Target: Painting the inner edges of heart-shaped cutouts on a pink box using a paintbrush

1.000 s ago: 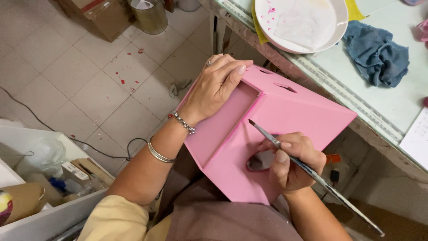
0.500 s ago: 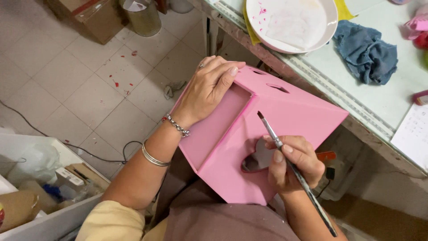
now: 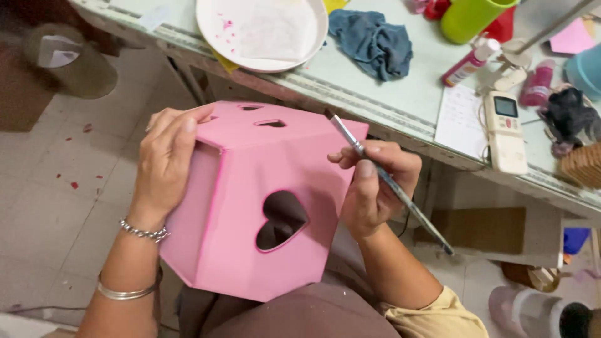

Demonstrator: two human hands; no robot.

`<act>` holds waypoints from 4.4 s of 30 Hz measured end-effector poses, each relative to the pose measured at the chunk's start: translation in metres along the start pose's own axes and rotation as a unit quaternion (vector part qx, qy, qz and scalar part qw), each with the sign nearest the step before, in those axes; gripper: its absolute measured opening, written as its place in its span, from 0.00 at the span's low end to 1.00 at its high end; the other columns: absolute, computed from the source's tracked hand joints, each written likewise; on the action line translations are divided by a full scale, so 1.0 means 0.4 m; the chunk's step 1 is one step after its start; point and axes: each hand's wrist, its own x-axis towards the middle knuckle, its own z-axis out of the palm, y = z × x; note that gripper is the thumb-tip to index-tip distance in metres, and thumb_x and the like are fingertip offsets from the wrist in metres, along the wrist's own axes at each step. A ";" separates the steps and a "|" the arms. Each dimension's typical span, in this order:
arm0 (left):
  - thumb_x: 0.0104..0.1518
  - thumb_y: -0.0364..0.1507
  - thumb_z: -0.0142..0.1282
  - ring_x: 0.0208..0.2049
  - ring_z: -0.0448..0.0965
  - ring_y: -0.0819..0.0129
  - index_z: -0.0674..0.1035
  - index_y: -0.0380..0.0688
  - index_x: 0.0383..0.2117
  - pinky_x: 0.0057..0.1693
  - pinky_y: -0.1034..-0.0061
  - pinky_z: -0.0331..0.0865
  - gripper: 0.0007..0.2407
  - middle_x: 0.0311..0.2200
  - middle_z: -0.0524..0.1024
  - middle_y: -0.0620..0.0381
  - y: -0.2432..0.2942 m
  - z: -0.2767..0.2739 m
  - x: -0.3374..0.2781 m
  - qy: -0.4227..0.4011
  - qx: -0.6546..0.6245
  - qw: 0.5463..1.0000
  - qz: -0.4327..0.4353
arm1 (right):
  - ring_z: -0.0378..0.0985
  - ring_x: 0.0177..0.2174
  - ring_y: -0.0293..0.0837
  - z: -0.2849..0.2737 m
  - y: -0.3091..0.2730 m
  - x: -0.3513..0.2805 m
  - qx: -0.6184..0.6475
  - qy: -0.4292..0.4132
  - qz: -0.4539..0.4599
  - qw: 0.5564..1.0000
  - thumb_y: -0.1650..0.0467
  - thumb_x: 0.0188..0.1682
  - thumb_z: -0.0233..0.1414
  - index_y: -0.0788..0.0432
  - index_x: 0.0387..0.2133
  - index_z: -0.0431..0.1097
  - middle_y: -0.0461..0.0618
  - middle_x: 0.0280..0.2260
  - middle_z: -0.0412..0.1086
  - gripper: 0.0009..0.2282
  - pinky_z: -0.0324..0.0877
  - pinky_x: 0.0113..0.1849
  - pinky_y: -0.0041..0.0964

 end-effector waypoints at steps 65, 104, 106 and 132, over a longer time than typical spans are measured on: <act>0.62 0.30 0.31 0.39 0.71 0.62 0.73 0.35 0.41 0.53 0.67 0.54 0.15 0.37 0.73 0.50 -0.022 -0.011 0.005 0.049 0.016 0.998 -0.031 | 0.66 0.25 0.37 0.209 0.561 0.194 0.089 -0.315 0.406 0.853 0.77 0.40 0.46 0.61 0.27 0.68 0.46 0.20 0.60 0.05 0.65 0.34 0.26; 0.62 0.33 0.30 0.39 0.70 0.59 0.73 0.35 0.40 0.51 0.67 0.57 0.17 0.38 0.73 0.48 -0.017 -0.021 0.001 0.053 0.034 0.998 -0.028 | 0.58 0.25 0.35 0.032 0.199 0.179 0.086 -0.192 0.156 0.965 0.74 0.57 0.45 0.59 0.42 0.59 0.48 0.33 0.55 0.04 0.72 0.28 0.33; 0.62 0.34 0.29 0.40 0.70 0.59 0.73 0.35 0.40 0.53 0.67 0.57 0.17 0.39 0.73 0.48 -0.016 -0.021 0.000 0.047 0.031 0.998 -0.029 | 0.60 0.23 0.33 0.034 0.114 0.117 0.095 -0.170 0.123 0.973 0.74 0.55 0.45 0.58 0.41 0.59 0.47 0.35 0.58 0.04 0.70 0.22 0.29; 0.62 0.34 0.32 0.39 0.71 0.64 0.74 0.38 0.40 0.53 0.69 0.56 0.15 0.40 0.74 0.52 -0.023 -0.024 -0.017 0.082 0.033 0.996 -0.018 | 0.74 0.18 0.45 0.092 -0.026 -0.115 0.112 -0.241 0.112 0.958 0.75 0.45 0.45 0.60 0.36 0.60 0.60 0.25 0.65 0.06 0.72 0.22 0.29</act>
